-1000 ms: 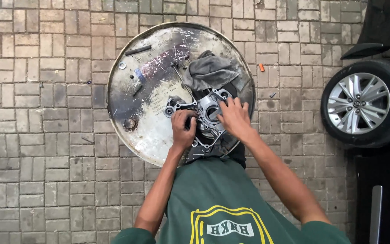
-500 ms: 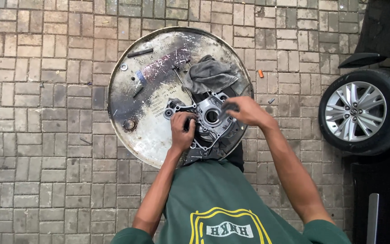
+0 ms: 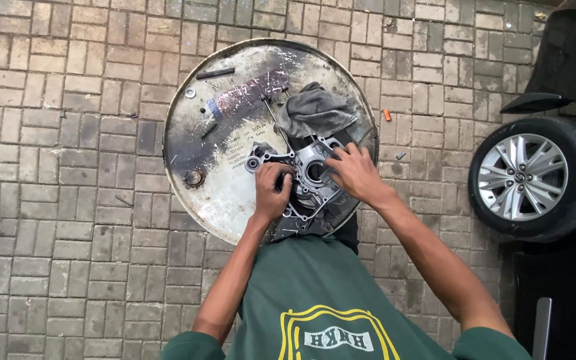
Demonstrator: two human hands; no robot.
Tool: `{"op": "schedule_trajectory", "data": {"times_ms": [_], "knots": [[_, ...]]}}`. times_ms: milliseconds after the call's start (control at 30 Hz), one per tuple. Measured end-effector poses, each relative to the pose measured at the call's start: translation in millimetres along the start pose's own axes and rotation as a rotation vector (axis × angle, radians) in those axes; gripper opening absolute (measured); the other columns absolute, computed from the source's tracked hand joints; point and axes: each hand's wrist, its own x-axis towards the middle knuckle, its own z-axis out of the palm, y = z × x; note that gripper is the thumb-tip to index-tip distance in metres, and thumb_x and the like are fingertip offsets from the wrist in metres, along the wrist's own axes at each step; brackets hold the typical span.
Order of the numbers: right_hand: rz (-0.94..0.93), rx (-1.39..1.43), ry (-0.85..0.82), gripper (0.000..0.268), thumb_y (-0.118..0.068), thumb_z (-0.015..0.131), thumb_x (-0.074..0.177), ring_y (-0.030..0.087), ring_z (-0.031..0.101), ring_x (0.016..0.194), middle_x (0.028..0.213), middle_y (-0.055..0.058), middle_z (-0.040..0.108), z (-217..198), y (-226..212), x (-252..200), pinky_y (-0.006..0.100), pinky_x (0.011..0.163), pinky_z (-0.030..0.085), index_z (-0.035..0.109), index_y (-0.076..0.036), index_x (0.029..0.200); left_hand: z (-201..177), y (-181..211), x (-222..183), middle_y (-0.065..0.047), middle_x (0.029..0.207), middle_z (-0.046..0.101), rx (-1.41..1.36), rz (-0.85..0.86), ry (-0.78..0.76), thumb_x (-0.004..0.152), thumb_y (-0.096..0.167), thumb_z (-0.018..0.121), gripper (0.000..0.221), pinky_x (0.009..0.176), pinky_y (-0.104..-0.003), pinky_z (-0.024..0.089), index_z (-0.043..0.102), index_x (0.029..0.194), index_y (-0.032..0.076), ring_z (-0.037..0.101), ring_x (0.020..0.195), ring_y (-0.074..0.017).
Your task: Cleaning an engine housing part using a cloth on top of a metal barrel outdoors.
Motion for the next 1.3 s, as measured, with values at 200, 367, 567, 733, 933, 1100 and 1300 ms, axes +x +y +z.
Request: {"op": "schedule_trajectory", "data": {"times_ms": [200,367,567,733,933,1100,1300], "knots": [[0.117,0.377,-0.096,0.027,-0.028,0.055,0.102,0.027,0.061,0.109,0.109,0.009,0.072,-4.1,-20.3,-6.8,0.046,0.087,0.048,0.066,-0.014,0.122,-3.2,3.2,1.8,0.001,0.089,0.073,0.001,0.011,0.001,0.096,0.018,0.060,0.011,0.104,-0.036,0.039,0.068,0.089,0.017,0.066,0.095,-0.0196],[0.137,0.209,0.043,0.028,-0.033,0.058,0.100,0.026,0.061,0.108,0.104,0.007,0.071,20.1,-33.8,-12.8,0.046,0.084,0.047,0.061,-0.015,0.121,-0.6,-0.5,0.5,0.001,0.091,0.072,0.014,0.020,0.005,0.094,0.018,0.062,0.008,0.103,-0.038,0.039,0.068,0.090,0.017,0.066,0.096,-0.0206],[-0.019,0.171,0.252,0.015,-0.035,0.069,0.094,0.024,0.062,0.109,0.102,0.003,0.066,14.0,-28.4,-22.6,0.046,0.093,0.045,0.069,-0.023,0.103,1.0,0.8,-0.2,0.001,0.091,0.073,0.002,0.012,0.014,0.095,0.019,0.061,0.010,0.103,-0.037,0.038,0.068,0.090,0.017,0.066,0.095,-0.0200],[-0.069,0.182,0.244,0.016,-0.039,0.072,0.090,0.020,0.065,0.112,0.102,0.000,0.070,5.1,-25.7,-26.6,0.052,0.105,0.040,0.072,-0.027,0.100,-3.1,7.7,3.2,0.001,0.089,0.072,0.006,0.012,0.017,0.095,0.019,0.061,0.009,0.103,-0.036,0.039,0.068,0.089,0.017,0.066,0.095,-0.0193],[-0.075,0.230,0.154,0.021,-0.042,0.075,0.085,0.016,0.064,0.112,0.103,-0.005,0.069,8.6,-27.7,-14.1,0.056,0.106,0.040,0.071,-0.031,0.104,-0.8,3.4,0.8,0.002,0.090,0.072,0.020,0.010,0.013,0.095,0.019,0.061,0.009,0.103,-0.036,0.038,0.068,0.089,0.018,0.066,0.096,-0.0183],[-0.064,0.202,0.210,0.019,-0.038,0.074,0.089,0.016,0.067,0.108,0.097,-0.003,0.071,8.1,-33.8,-14.1,0.057,0.111,0.035,0.069,-0.028,0.105,1.5,0.1,-0.8,0.001,0.090,0.072,0.009,0.020,0.023,0.095,0.017,0.061,0.009,0.102,-0.036,0.039,0.068,0.089,0.017,0.066,0.095,-0.0191],[0.073,0.192,0.186,0.020,-0.036,0.073,0.091,0.018,0.067,0.099,0.095,-0.002,0.067,21.4,-41.8,1.4,0.058,0.111,0.037,0.070,-0.029,0.109,2.0,0.3,0.4,0.002,0.089,0.072,0.014,0.031,0.026,0.095,0.017,0.061,0.010,0.101,-0.035,0.039,0.068,0.088,0.018,0.066,0.094,-0.0185]]}}
